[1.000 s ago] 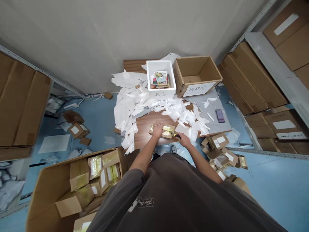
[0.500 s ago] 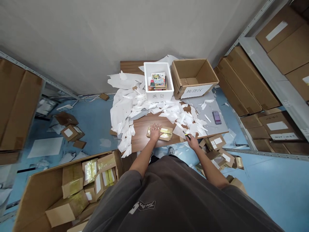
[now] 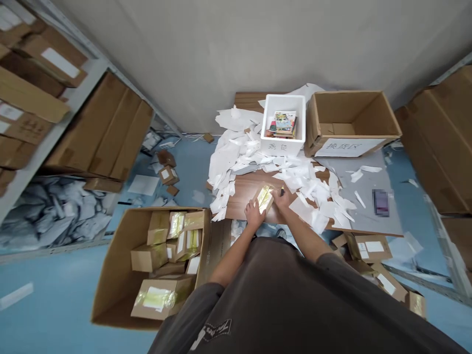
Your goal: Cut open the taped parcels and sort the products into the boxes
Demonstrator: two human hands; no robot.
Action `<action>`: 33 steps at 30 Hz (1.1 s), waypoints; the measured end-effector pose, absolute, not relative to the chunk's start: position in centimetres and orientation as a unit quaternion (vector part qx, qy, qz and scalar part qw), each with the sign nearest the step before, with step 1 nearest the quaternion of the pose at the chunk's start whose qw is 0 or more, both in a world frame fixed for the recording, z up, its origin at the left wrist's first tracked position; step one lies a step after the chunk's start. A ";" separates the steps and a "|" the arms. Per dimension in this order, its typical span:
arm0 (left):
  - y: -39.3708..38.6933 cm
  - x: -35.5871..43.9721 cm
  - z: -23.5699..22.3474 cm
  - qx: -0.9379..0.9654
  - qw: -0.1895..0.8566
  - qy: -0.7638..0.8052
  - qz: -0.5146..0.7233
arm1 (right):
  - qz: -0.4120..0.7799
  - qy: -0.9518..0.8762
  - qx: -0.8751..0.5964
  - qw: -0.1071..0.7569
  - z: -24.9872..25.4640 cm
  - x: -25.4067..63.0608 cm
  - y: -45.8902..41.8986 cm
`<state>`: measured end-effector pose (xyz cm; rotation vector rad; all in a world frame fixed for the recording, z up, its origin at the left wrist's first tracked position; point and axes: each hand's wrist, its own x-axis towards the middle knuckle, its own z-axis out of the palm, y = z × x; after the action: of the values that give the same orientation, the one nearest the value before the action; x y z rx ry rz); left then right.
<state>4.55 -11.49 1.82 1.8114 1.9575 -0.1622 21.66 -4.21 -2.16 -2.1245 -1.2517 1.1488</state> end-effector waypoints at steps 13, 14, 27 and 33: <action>-7.1 -2.3 3.2 0.850 0.286 0.428 -0.114 | 0.474 -0.406 -0.760 0.181 -2.0 20.4 -10.3; -6.7 -2.3 3.1 0.854 0.276 0.426 -0.111 | 0.471 -0.400 -0.767 0.175 -2.2 20.4 -11.3; -8.0 3.6 3.0 0.829 0.206 0.515 -0.077 | 0.415 -0.440 -0.777 0.177 -2.3 22.0 -3.1; -8.1 4.9 3.4 0.808 0.209 0.546 -0.077 | 0.410 -0.477 -0.753 0.192 -1.4 23.2 -1.7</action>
<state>4.90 -8.08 3.43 2.2475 1.5177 -0.2140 23.25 -1.70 -1.40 -2.1153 -1.3389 1.1502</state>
